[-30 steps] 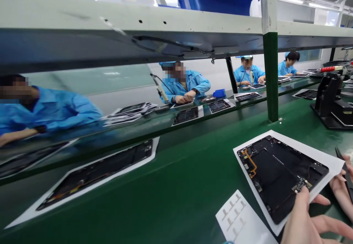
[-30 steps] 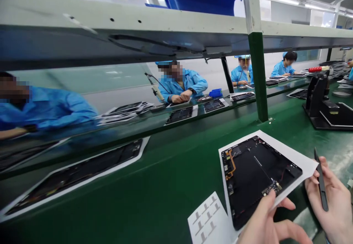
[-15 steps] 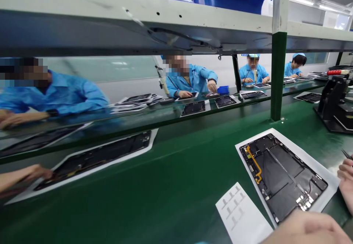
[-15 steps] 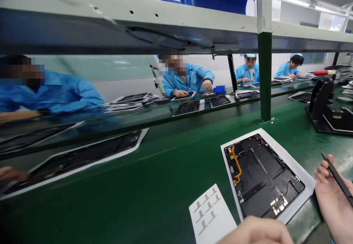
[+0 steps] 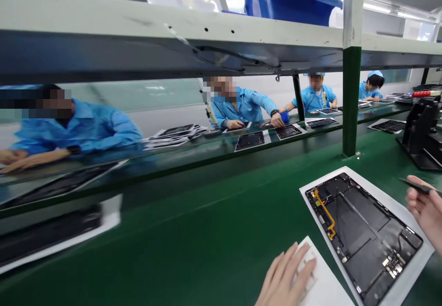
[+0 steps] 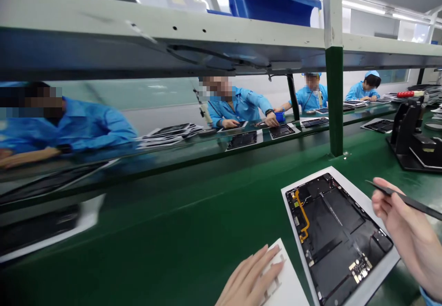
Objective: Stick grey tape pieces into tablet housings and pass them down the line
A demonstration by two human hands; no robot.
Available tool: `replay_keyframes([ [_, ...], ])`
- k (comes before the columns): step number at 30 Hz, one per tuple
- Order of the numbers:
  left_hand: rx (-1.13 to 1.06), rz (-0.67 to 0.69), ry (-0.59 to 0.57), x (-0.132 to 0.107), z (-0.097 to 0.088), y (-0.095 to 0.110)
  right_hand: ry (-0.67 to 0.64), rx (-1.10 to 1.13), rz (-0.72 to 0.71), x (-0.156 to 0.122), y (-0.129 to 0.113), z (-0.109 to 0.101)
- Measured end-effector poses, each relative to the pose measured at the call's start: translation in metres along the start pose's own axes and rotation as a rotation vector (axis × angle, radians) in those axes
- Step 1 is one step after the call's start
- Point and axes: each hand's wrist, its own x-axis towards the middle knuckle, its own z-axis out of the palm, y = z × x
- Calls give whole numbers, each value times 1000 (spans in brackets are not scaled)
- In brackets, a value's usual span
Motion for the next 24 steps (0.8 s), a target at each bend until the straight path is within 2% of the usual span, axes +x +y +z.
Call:
replay_keyframes([
  [2, 84, 37, 42, -1, 13, -5, -298, -121, 38, 6, -7, 22],
  [5, 190, 47, 91, -1, 18, -3, -737, -285, 177, 9, -4, 58],
  [7, 251, 37, 109, -1, 17, 1, -937, -325, 333, 8, 10, 79],
  [9, 300, 38, 121, 0, 15, 3, -1052, -355, 511, 8, 31, 96],
  [12, 340, 83, 137, 1, 14, 3, -1099, -374, 580, 11, 66, 111],
  [17, 330, 124, 163, 2, 16, 0, -1032, -369, 521, 23, 110, 114],
  [20, 292, 124, 157, 3, 10, 4, -988, -369, 470, 26, 124, 111],
  [24, 207, 96, 119, 5, -11, 15, -999, -386, 418, 24, 127, 107],
])
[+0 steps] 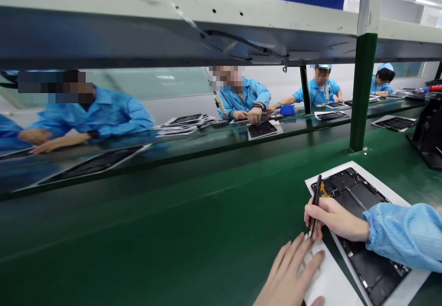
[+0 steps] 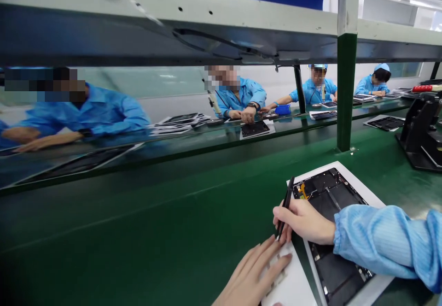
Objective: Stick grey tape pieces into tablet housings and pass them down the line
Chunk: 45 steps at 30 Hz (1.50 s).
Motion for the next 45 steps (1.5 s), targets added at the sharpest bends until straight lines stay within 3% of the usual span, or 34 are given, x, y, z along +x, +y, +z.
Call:
replay_keyframes([
  [7, -130, -76, -139, 22, -54, 9, 8, -57, -32, -6, -10, 2],
  [11, -185, -128, -262, 33, -71, 13, 8, -85, -9, -8, -14, 1],
  [16, -229, -158, -321, 32, -70, 17, -27, -145, 2, -12, -20, 1],
  [22, -215, -118, -314, 31, -72, 18, -84, -283, -47, -18, -26, 4],
  [28, -221, -82, -285, 35, -73, 17, -63, -435, -47, -23, -33, 8],
  [45, -209, -42, -359, 38, -78, 17, -80, -609, -39, -22, -40, 11],
])
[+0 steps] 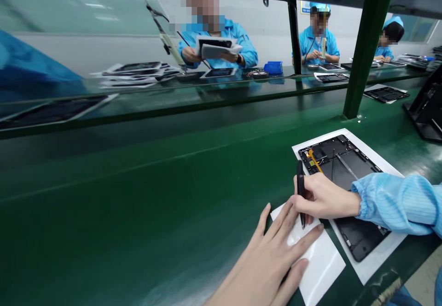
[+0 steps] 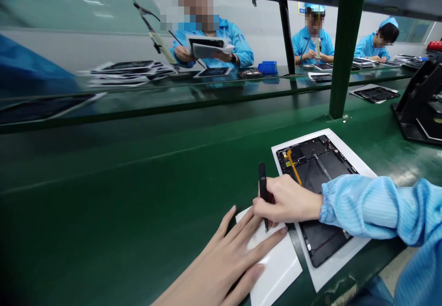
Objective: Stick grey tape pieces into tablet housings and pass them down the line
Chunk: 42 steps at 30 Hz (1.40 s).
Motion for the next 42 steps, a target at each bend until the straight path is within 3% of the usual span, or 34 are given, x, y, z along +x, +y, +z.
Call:
replay_keyframes([
  [12, -32, -12, 18, 0, 3, 0, 12, 91, 88, 2, 4, 3],
  [34, 170, 60, 93, 2, -3, 0, -72, 255, 95, 2, 12, 1],
  [39, 219, 38, 87, 1, 2, 1, 6, 332, 89, 3, 0, -7],
  [42, 143, -30, 90, 2, 1, 6, 124, 389, 89, -16, -15, -24],
])
